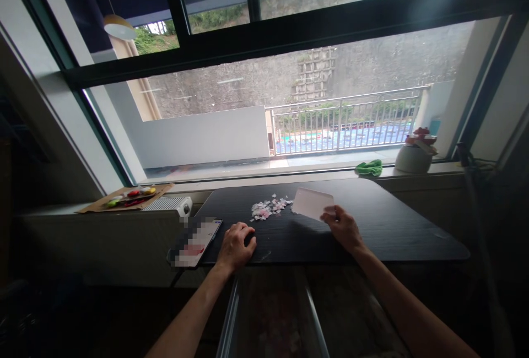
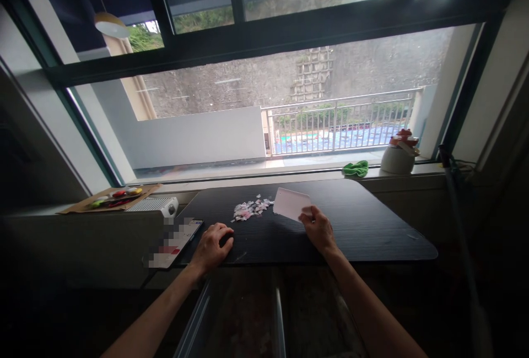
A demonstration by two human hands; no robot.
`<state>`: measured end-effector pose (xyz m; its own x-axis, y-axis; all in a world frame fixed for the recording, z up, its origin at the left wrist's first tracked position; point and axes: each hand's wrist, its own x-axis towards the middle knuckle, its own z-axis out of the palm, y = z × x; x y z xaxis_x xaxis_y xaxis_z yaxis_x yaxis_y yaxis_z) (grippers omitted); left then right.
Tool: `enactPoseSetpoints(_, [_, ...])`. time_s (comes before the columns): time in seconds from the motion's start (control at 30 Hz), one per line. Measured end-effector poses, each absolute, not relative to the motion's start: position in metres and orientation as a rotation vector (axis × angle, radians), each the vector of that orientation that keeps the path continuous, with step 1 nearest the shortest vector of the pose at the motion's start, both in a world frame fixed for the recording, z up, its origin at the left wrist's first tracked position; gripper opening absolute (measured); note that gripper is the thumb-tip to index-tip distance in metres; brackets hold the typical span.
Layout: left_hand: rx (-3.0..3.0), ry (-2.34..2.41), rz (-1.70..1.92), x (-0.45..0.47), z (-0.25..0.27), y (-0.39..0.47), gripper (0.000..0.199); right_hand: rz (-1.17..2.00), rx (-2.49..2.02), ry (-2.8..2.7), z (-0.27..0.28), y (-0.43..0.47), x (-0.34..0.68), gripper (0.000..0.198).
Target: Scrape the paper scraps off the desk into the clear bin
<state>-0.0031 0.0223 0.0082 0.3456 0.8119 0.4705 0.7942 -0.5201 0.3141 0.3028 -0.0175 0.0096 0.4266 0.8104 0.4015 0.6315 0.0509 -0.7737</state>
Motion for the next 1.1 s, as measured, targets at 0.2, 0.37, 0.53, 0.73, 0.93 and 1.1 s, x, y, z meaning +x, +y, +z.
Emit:
enactPoseSetpoints(0.2, [2.556, 1.524, 0.93, -0.0031, 0.0069, 0.0233, 0.018, 0.16, -1.685, -1.314, 0.0099, -0.0182, 0.3014, 0.021])
enactPoseSetpoints(0.37, [2.557, 1.532, 0.923, -0.0031, 0.0072, 0.0229, 0.019, 0.164, -1.625, -1.267, 0.0089, -0.0183, 0.3014, 0.026])
enactPoseSetpoints(0.53, [2.563, 1.522, 0.927, -0.0029, 0.0079, 0.0227, 0.018, 0.157, -1.669, -1.308, 0.0115, -0.0212, 0.2996, 0.026])
enactPoseSetpoints(0.73, [2.556, 1.54, 0.897, -0.0023, 0.0094, 0.0216, 0.019, 0.282, -1.575, -1.327, 0.0091, -0.0203, 0.3002, 0.022])
enactPoseSetpoints(0.93, [2.563, 1.541, 0.891, -0.0025, 0.0082, 0.0223, 0.02, 0.277, -1.574, -1.357, 0.009, -0.0205, 0.3003, 0.024])
enactPoseSetpoints(1.1, [2.572, 1.527, 0.901, -0.0027, 0.0076, 0.0228, 0.019, 0.221, -1.622, -1.306, 0.0105, -0.0218, 0.2995, 0.015])
